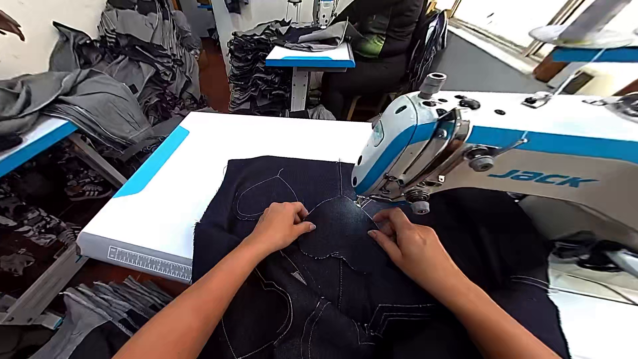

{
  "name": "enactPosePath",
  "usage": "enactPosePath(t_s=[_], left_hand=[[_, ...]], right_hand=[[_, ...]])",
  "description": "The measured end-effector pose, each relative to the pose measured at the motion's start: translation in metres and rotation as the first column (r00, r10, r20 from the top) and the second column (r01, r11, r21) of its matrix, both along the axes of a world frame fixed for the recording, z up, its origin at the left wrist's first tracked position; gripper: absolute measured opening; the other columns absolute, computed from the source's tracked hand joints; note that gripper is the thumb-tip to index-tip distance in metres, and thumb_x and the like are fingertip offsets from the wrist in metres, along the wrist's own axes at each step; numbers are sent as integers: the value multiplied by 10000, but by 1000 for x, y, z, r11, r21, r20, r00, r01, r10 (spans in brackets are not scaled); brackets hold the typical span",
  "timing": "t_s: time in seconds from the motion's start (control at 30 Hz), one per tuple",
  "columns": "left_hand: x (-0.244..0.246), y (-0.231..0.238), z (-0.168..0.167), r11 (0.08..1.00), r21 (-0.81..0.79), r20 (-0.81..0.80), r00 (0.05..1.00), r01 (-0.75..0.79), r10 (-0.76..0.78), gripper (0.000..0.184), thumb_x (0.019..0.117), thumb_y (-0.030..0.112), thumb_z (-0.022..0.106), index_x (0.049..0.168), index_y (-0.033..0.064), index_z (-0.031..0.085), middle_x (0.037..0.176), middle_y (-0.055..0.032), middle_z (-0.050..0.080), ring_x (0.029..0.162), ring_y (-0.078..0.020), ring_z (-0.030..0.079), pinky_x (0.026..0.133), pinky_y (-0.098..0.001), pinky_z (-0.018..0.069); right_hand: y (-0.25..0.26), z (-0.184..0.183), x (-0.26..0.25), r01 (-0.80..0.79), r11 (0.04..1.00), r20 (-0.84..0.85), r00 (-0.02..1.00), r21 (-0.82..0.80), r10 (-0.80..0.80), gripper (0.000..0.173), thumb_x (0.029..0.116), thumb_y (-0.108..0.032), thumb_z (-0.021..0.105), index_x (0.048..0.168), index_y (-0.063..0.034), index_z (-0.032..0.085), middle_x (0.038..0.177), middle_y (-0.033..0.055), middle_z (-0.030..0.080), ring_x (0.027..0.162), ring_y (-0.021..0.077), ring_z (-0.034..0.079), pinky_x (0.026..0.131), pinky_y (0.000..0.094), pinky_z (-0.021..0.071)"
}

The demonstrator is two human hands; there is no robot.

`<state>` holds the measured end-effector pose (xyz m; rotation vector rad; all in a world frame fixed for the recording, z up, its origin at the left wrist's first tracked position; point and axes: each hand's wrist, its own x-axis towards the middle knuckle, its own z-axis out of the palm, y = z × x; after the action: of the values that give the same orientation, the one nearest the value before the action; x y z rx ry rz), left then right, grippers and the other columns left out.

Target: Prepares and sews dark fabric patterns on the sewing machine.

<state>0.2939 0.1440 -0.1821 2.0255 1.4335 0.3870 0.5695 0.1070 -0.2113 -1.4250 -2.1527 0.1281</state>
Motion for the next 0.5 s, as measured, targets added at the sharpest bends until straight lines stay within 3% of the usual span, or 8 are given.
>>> enactPosePath(t_s=[0.1,0.27,0.33,0.4,0.5], left_hand=[[2,1,-1,998,-43,-126,991,38,-43,351,997,362,664,1130,39,703,913,-123,722,897,-293,694,847,-548,523],[-4,2,-1,996,-74,-149,988,39,-50,376,975,421,681,1010,49,714,795,-86,681,795,-249,652,777,-493,499],[-3,-1,-2,999,-48,-134,991,-11,5,392,970,413,692,1100,43,701,825,-95,698,816,-260,674,802,-500,521],[-3,-5,-6,994,30,-47,993,-106,107,432,974,359,700,1235,23,628,784,-106,681,740,-269,672,748,-488,542],[-11,-3,-20,950,87,259,928,-299,268,400,1025,212,625,1347,-13,554,748,-96,659,644,-215,645,671,-413,560]], right_hand=[[1,-14,6,-8,999,-3,1000,41,8,253,963,-172,622,1144,5,639,686,65,600,573,249,609,540,467,511],[1,-33,7,5,982,-17,1000,191,-2,360,1016,-288,480,1046,-79,772,835,75,685,701,231,669,588,413,524],[1,-35,5,20,976,-15,1000,218,-17,355,1009,-272,489,1047,-90,790,804,72,659,679,226,652,556,395,503],[1,-36,3,41,971,-24,999,235,-36,350,999,-269,498,1043,-96,799,760,64,630,641,211,623,532,371,477],[1,-36,3,57,974,-37,998,218,-50,352,1001,-282,501,1050,-108,802,759,53,624,636,194,613,534,363,471]])
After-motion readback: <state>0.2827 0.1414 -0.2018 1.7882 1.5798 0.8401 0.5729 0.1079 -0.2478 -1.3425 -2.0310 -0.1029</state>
